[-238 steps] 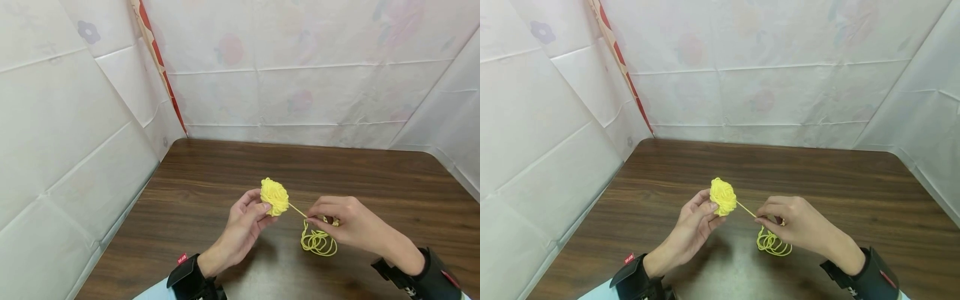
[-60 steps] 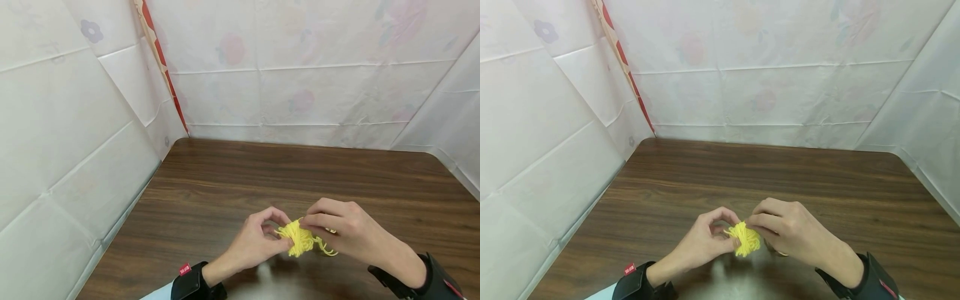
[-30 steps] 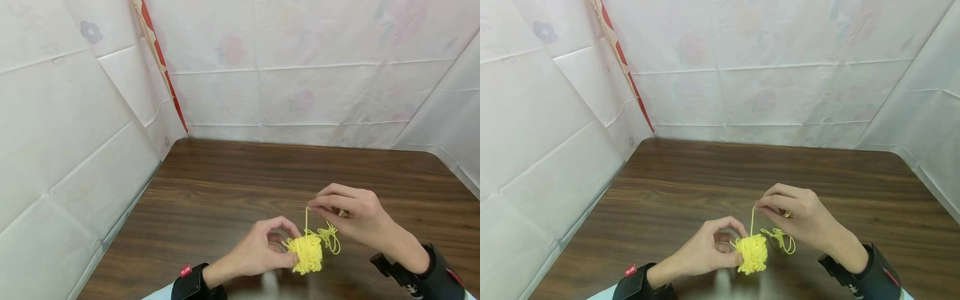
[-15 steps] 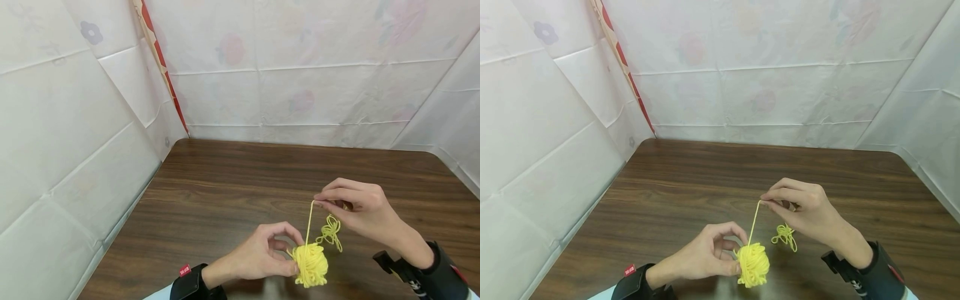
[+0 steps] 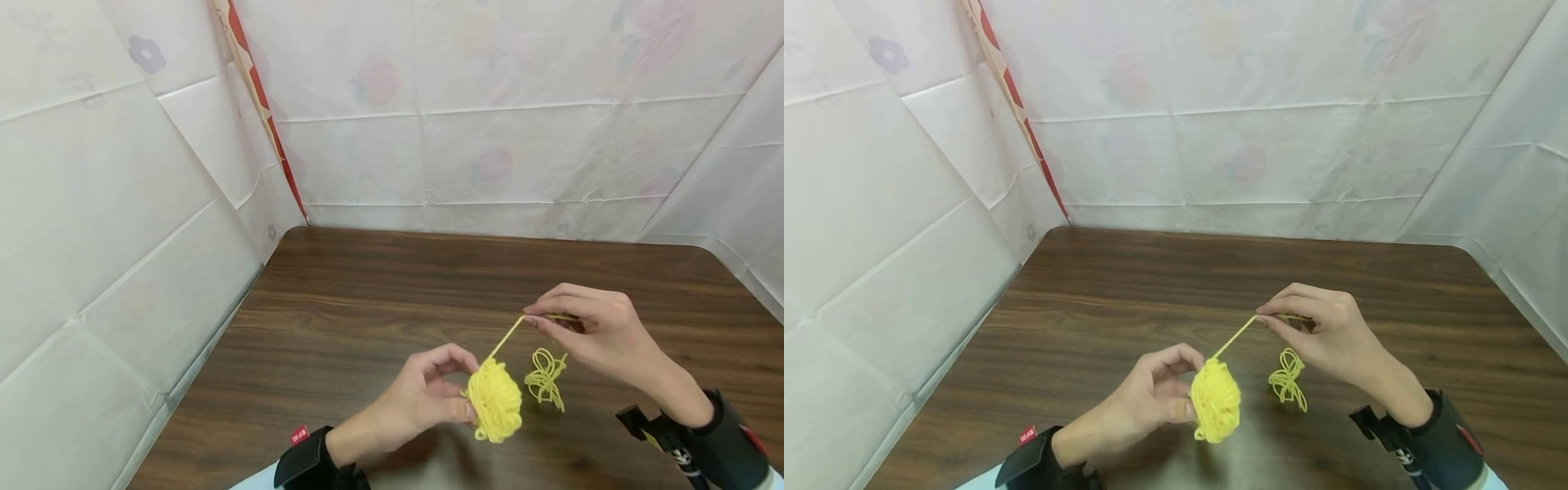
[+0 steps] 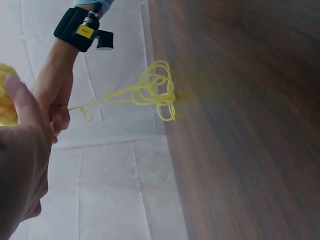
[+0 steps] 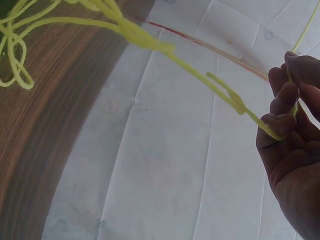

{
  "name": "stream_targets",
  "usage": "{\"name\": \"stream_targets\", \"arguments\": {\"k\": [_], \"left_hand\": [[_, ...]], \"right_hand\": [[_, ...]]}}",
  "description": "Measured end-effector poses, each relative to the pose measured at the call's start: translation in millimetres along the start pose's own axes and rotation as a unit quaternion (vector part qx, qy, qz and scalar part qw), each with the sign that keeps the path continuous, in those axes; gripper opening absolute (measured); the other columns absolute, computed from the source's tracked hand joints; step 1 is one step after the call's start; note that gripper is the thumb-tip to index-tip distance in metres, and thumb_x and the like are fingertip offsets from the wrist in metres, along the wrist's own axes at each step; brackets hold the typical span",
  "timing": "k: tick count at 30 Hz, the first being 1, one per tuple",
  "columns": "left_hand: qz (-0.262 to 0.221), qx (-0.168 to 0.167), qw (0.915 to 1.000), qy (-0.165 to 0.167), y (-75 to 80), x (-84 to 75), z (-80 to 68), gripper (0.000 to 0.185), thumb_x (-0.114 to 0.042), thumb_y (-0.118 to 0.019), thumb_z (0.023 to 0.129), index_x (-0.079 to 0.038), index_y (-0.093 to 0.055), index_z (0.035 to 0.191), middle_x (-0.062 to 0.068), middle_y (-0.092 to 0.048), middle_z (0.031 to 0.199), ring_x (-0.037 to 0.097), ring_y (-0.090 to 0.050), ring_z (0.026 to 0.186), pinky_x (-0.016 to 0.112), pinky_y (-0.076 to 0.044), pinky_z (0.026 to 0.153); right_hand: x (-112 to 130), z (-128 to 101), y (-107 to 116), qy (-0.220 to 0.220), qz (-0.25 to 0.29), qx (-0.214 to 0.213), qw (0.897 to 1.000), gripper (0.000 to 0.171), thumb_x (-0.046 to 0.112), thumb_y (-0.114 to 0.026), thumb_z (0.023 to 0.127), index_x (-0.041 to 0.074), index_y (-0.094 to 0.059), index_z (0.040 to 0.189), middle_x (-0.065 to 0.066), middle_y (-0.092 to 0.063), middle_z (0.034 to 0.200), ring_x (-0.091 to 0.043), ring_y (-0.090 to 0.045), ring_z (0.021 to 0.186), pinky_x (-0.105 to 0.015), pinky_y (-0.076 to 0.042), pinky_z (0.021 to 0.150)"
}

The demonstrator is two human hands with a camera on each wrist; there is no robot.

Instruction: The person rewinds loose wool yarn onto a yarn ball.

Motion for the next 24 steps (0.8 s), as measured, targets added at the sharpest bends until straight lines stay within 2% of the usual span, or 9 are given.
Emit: {"name": "stream_targets", "arguments": {"k": [2,5,8,14,18,24], "left_hand": [[-0.021,-0.022,0.9995,0.000,1.9,-2.2,0.5,0.040,-0.005,-0.073,0.089,0.007,-0.050,0.120,0.001,-0.058,0.117,0.009,-0.072,0.089,0.024,-0.062,0.080],[-0.048,-0.067,0.9965,0.005,6.5,-5.0,1.1,0.037,0.000,-0.066,0.086,-0.008,-0.053,0.120,0.002,-0.057,0.117,0.010,-0.071,0.092,0.027,-0.062,0.082],[-0.066,-0.112,0.9915,0.000,12.3,-7.8,1.8,0.036,-0.001,-0.061,0.087,-0.010,-0.053,0.121,0.002,-0.059,0.117,0.011,-0.069,0.097,0.027,-0.062,0.084],[-0.091,-0.182,0.9788,-0.022,20.1,-10.6,2.7,0.036,0.001,-0.055,0.089,-0.009,-0.051,0.123,0.003,-0.062,0.118,0.012,-0.068,0.101,0.024,-0.061,0.087],[-0.096,-0.225,0.9694,-0.020,23.7,-9.9,2.6,0.035,0.001,-0.056,0.090,-0.007,-0.050,0.123,0.004,-0.062,0.121,0.014,-0.069,0.105,0.025,-0.061,0.089],[-0.093,-0.255,0.9623,-0.016,27.3,-9.1,2.8,0.034,0.000,-0.057,0.091,-0.006,-0.048,0.124,0.005,-0.062,0.121,0.014,-0.068,0.103,0.025,-0.061,0.088]], "right_hand": [[-2.7,-2.0,0.2,-0.010,0.000,0.011,1.000,0.006,0.013,-0.076,0.092,0.015,-0.077,0.097,0.004,-0.073,0.086,0.009,-0.041,0.056,-0.006,-0.030,0.047],[-5.5,-4.9,-1.2,-0.026,0.000,0.027,0.999,0.032,-0.006,-0.081,0.079,0.018,-0.077,0.099,0.008,-0.073,0.088,0.010,-0.042,0.056,-0.006,-0.031,0.047],[-5.7,-7.2,-4.8,-0.042,0.002,0.043,0.998,0.045,-0.014,-0.081,0.072,0.021,-0.077,0.100,0.010,-0.072,0.089,0.010,-0.042,0.056,-0.006,-0.031,0.047],[1.1,-9.6,-17.3,-0.058,0.026,0.086,0.994,0.045,-0.013,-0.080,0.075,0.024,-0.076,0.101,0.013,-0.072,0.090,0.011,-0.040,0.056,-0.004,-0.032,0.049],[8.4,-10.8,-24.7,-0.060,0.040,0.109,0.991,0.039,-0.007,-0.080,0.080,0.026,-0.075,0.100,0.012,-0.072,0.091,0.012,-0.041,0.058,-0.002,-0.033,0.051],[17.6,-8.8,-29.9,-0.041,0.047,0.113,0.992,0.035,-0.003,-0.081,0.082,0.026,-0.074,0.101,0.015,-0.072,0.093,0.013,-0.047,0.062,-0.002,-0.036,0.053]]}}
Point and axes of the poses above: each hand's wrist, its own z-axis towards the middle knuckle, its own y-axis out of the back of the hand, x = y × z, the point moved 4 cm from there along z, towards the middle knuckle
